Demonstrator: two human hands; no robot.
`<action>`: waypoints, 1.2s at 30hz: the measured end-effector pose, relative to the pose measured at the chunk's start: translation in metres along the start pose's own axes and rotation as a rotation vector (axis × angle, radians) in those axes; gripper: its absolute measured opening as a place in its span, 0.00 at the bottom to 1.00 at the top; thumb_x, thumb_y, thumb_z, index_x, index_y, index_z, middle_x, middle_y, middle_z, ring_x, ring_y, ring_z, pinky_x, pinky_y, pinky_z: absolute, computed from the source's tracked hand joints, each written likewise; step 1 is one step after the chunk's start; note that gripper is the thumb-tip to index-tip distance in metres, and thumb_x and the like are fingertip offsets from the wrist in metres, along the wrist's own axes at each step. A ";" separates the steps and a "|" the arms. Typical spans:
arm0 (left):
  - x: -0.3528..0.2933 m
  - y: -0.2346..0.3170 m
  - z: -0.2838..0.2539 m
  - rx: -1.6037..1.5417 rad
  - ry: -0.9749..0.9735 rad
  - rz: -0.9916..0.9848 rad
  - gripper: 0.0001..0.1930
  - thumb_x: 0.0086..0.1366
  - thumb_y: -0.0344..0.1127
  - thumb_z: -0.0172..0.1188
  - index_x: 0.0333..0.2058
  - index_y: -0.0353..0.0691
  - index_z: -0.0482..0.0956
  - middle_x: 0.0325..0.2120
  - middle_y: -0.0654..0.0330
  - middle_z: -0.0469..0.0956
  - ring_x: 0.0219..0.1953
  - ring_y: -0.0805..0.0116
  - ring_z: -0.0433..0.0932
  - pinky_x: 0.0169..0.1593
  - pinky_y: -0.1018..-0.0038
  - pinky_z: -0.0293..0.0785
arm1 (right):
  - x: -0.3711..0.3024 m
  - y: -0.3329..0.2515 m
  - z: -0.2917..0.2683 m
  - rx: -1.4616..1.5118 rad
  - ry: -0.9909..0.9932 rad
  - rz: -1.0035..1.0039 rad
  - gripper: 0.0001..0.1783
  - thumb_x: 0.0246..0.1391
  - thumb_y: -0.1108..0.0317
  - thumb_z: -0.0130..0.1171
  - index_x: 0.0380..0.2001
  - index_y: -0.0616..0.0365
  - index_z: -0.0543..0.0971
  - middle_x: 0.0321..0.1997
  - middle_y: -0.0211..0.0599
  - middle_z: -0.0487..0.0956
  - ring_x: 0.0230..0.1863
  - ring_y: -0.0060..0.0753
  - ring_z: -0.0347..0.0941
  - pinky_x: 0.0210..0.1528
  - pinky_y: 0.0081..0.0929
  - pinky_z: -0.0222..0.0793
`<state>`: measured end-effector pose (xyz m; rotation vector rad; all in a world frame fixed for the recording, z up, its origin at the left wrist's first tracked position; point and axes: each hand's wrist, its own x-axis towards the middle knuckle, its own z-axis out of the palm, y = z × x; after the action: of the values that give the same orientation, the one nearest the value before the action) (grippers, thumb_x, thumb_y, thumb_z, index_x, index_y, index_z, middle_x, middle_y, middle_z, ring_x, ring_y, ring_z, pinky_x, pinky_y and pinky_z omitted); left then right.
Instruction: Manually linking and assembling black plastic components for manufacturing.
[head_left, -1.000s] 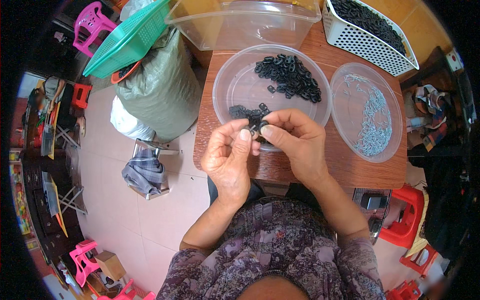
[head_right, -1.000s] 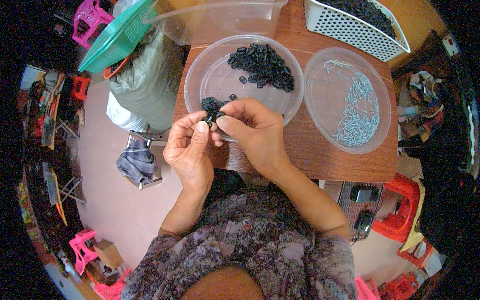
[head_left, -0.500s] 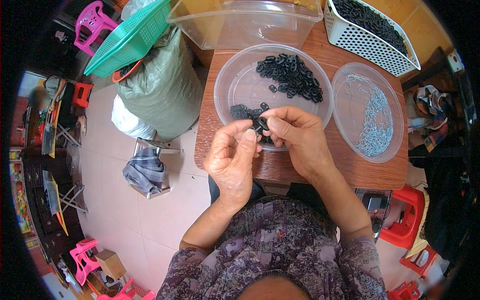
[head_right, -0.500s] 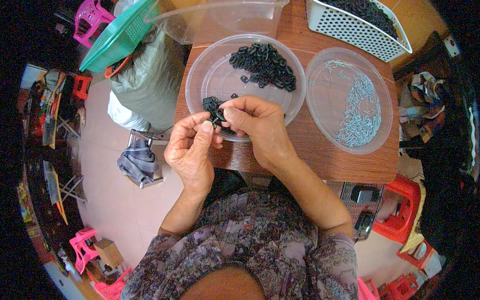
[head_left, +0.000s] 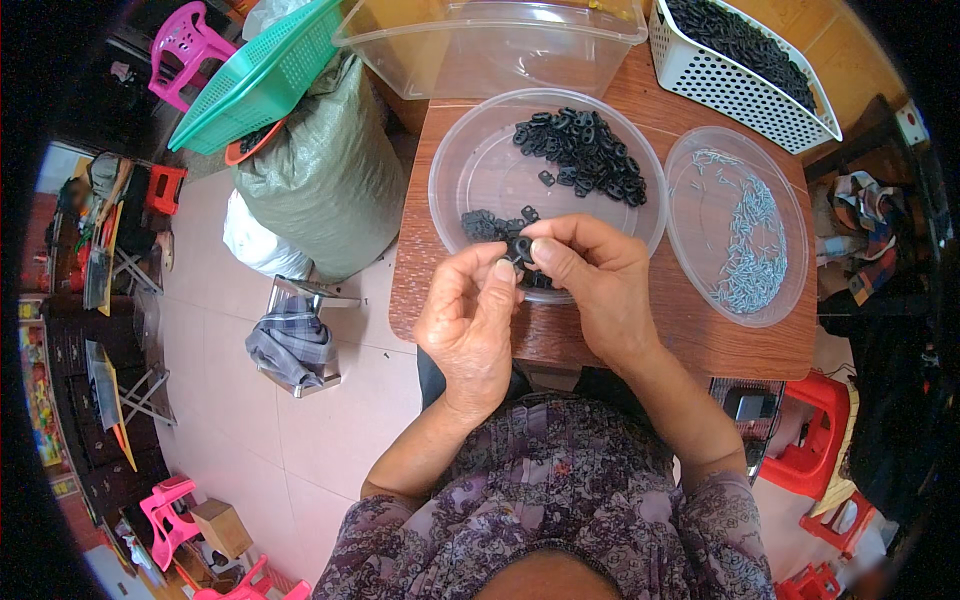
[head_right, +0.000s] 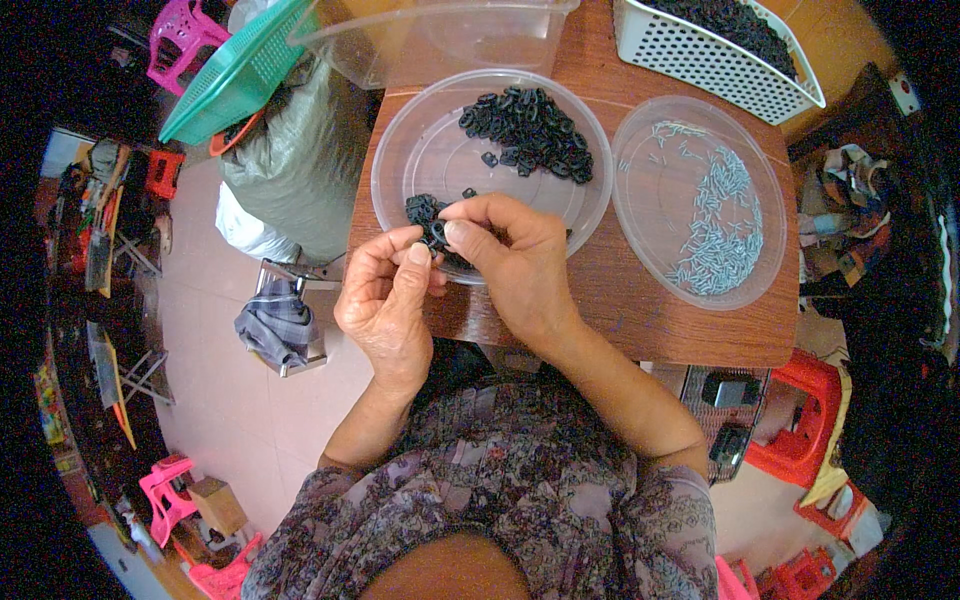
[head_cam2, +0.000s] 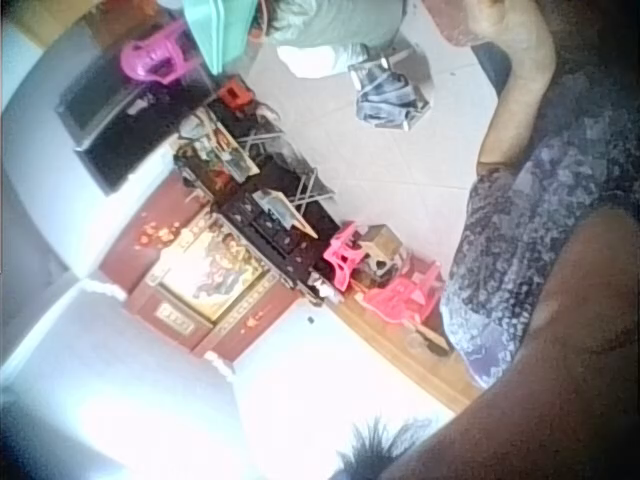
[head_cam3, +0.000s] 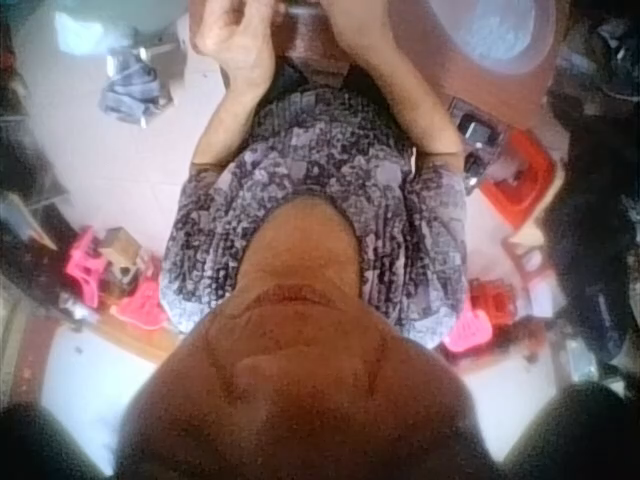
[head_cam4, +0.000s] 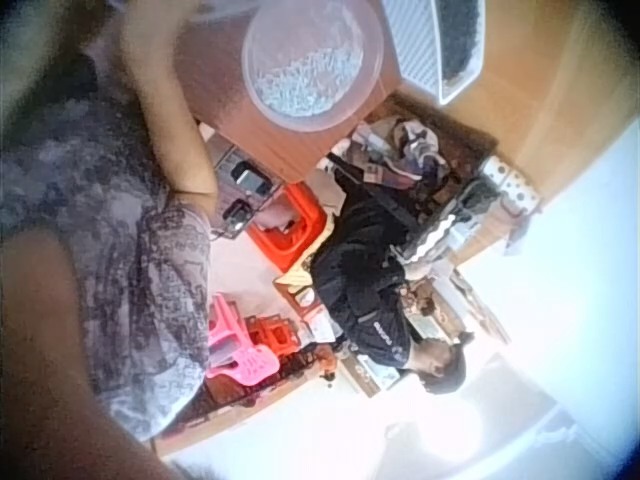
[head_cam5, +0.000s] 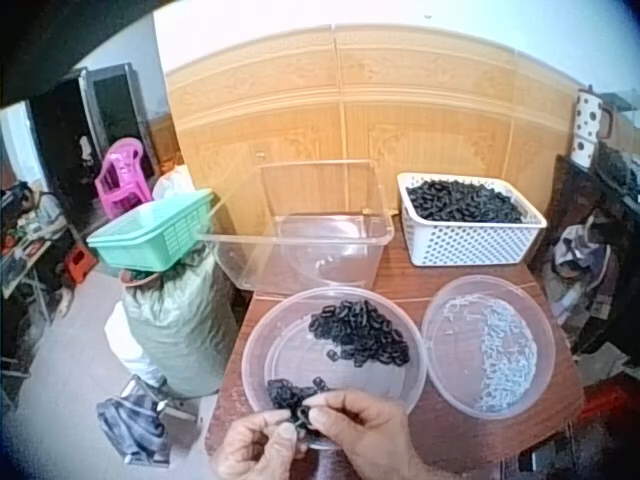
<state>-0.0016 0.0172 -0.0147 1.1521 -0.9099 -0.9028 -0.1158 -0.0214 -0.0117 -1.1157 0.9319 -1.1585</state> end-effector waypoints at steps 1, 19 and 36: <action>0.000 0.000 0.000 0.004 0.001 0.012 0.08 0.59 0.25 0.55 0.38 0.32 0.72 0.26 0.65 0.73 0.25 0.83 0.69 0.29 0.87 0.67 | 0.000 0.001 0.000 -0.024 -0.001 -0.036 0.09 0.51 0.73 0.55 0.35 0.65 0.77 0.30 0.28 0.77 0.32 0.16 0.70 0.35 0.15 0.65; 0.000 -0.008 0.007 -0.289 0.045 -0.037 0.10 0.59 0.23 0.54 0.40 0.30 0.68 0.27 0.60 0.74 0.24 0.78 0.71 0.30 0.84 0.71 | -0.004 0.008 0.007 -0.356 0.091 -0.386 0.07 0.46 0.76 0.55 0.32 0.61 0.77 0.25 0.37 0.72 0.30 0.35 0.68 0.35 0.29 0.63; 0.004 0.000 0.010 -0.311 0.085 -0.114 0.13 0.55 0.20 0.56 0.40 0.26 0.71 0.31 0.59 0.76 0.32 0.78 0.73 0.40 0.84 0.68 | -0.007 0.011 0.004 -0.599 0.130 -0.607 0.15 0.38 0.75 0.59 0.35 0.62 0.75 0.31 0.43 0.72 0.33 0.44 0.67 0.34 0.34 0.65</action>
<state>-0.0095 0.0100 -0.0128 0.9712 -0.6138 -1.0397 -0.1109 -0.0134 -0.0214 -1.9166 1.1160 -1.4931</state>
